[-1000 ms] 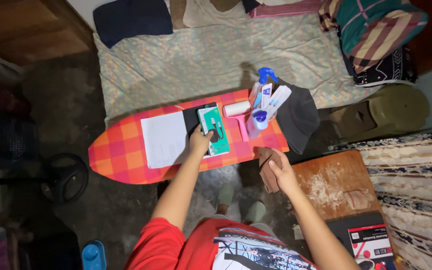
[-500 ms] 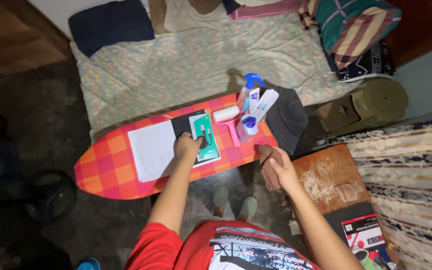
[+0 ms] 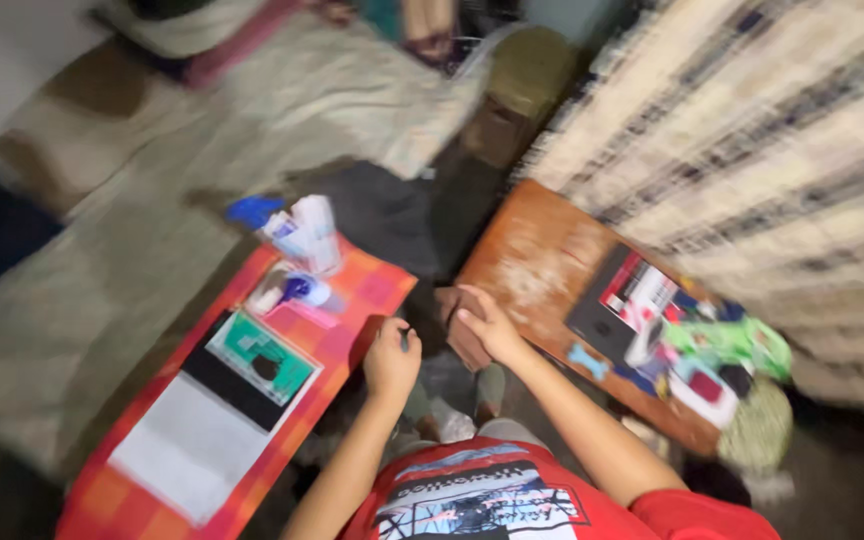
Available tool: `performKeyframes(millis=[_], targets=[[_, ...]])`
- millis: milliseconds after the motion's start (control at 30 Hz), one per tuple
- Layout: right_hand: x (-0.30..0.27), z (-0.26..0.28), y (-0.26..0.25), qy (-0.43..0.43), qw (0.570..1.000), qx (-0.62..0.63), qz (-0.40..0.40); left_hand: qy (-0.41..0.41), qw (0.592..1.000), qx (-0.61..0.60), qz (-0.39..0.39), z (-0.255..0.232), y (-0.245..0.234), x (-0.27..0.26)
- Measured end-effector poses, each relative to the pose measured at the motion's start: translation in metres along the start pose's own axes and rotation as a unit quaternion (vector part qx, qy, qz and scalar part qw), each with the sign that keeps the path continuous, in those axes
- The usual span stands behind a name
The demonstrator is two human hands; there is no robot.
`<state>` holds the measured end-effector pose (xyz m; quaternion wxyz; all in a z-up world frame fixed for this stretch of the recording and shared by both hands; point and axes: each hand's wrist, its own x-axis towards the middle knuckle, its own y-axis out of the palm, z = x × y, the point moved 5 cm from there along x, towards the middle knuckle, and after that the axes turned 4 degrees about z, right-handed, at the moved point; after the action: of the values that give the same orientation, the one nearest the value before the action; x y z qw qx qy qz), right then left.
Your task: The person wipes the surfaces of several items on a table with a cloth, including a notebook, a small box, a power adapter, and a laptop. They then move the cleaned items to an ironing board.
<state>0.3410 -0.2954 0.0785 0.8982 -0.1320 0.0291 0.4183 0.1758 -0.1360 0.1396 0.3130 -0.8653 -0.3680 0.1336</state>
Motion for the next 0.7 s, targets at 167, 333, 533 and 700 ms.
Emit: performKeyframes(millis=[167,333,533,700], targets=[[-0.044,-0.017,-0.084,-0.018,0.993,0.043,-0.113,0.104,0.983,0.008,0.151,-0.072,0.091,0.011],[-0.103,-0.055,-0.171,0.043,0.973,0.081,-0.213,0.158,0.965,-0.001,0.209,-0.129,0.171,0.017],[-0.173,-0.128,-0.277,0.081,0.954,0.095,-0.273,0.172,0.95,0.011,0.259,-0.168,0.302,0.005],[-0.221,-0.191,-0.354,0.13,0.928,0.079,-0.34,0.119,0.935,0.074,0.326,-0.16,0.441,-0.003]])
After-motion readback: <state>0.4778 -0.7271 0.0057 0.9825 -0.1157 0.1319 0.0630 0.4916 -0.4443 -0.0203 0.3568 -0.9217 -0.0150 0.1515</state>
